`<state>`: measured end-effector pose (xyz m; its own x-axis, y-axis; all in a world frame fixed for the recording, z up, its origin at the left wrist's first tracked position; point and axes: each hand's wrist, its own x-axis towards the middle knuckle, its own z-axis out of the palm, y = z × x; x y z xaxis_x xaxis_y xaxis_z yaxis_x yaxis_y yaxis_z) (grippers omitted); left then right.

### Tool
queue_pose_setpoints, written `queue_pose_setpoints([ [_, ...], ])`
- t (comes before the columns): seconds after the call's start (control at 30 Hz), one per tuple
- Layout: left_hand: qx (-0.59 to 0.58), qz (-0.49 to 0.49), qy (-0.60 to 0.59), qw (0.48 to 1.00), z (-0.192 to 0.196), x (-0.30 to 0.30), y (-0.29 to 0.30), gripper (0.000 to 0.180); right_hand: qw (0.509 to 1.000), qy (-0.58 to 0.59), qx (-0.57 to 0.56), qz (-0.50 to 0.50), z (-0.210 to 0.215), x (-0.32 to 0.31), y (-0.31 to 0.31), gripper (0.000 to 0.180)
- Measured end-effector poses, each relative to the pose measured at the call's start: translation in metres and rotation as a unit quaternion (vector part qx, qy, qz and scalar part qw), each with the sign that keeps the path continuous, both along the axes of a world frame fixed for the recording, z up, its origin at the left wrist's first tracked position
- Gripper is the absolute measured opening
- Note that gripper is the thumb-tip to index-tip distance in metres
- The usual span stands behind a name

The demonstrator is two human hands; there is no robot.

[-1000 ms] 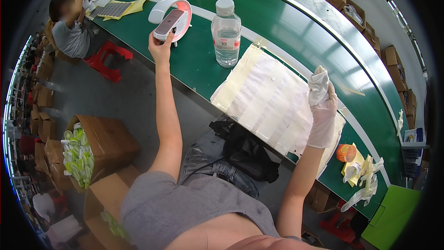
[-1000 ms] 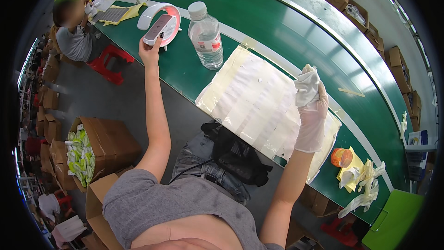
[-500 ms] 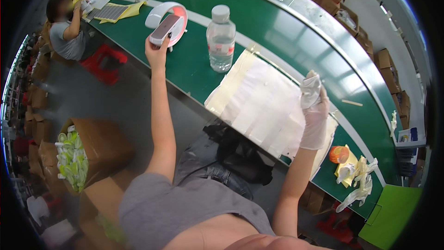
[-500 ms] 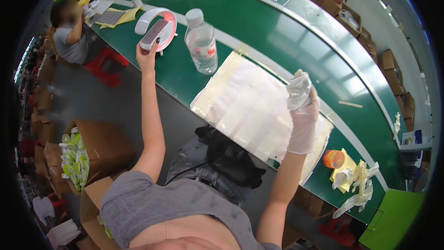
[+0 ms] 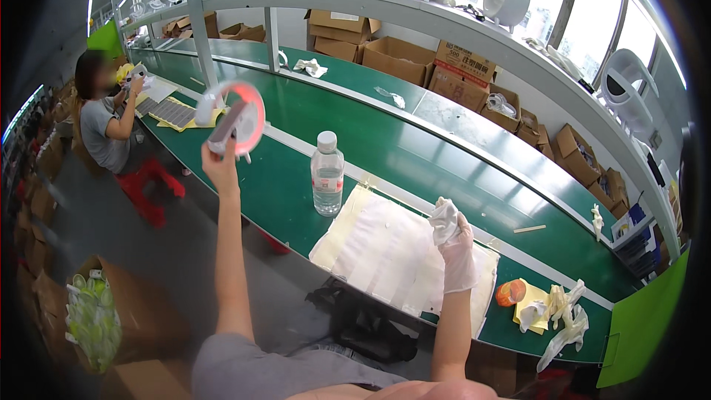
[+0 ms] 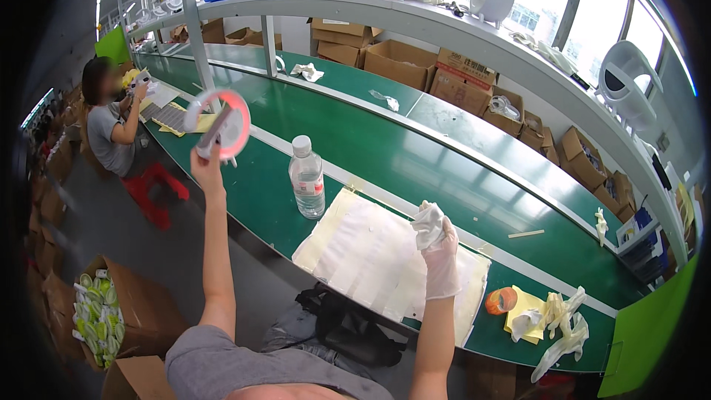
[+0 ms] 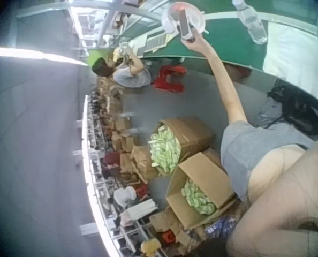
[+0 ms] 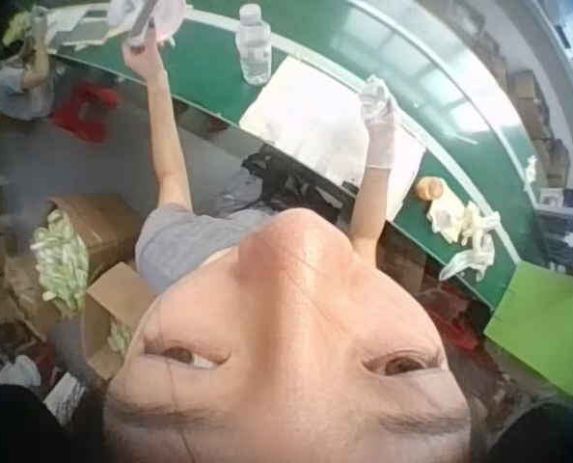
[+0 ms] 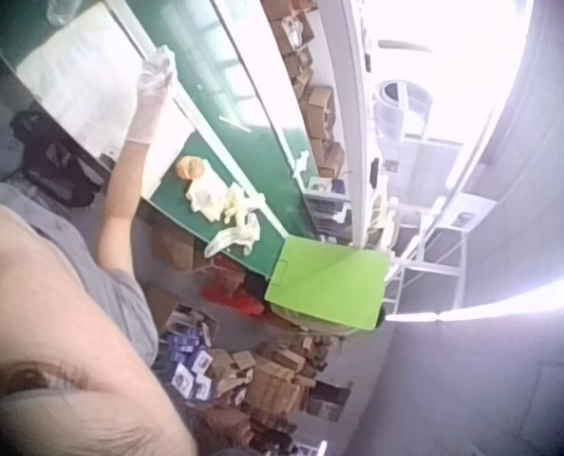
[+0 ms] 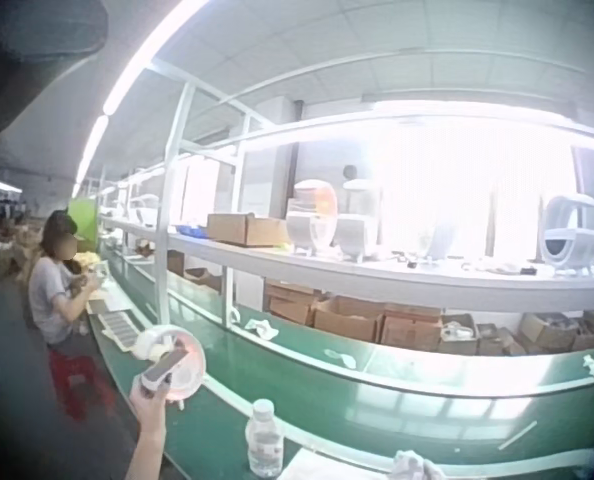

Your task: Cleaning and inspection of a white circular lighting fixture before wrapping.

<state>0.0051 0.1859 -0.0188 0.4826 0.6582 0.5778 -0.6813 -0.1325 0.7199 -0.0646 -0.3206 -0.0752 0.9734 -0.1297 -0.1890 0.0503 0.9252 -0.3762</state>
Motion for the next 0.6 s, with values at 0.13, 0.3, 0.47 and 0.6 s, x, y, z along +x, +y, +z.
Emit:
queue_pose_setpoints([
  [0.13,0.066,-0.019,-0.085,0.994,0.121,0.001,-0.005,0.039,0.998,-0.033,-0.047,0.027,-0.005,0.006,-0.002,0.046],
  [0.3,0.11,-0.165,-0.116,0.973,0.238,-0.037,-0.093,0.039,1.0,-0.011,-0.011,-0.003,0.002,0.007,0.001,0.046],
  [0.47,0.239,-0.248,-0.108,0.933,0.322,-0.022,-0.183,0.041,0.999,-0.025,-0.014,0.02,-0.011,0.018,0.001,0.049],
  [0.6,0.204,-0.329,-0.108,0.916,0.361,-0.008,-0.3,0.06,1.0,-0.024,-0.01,0.007,-0.019,0.014,-0.014,0.05],
])
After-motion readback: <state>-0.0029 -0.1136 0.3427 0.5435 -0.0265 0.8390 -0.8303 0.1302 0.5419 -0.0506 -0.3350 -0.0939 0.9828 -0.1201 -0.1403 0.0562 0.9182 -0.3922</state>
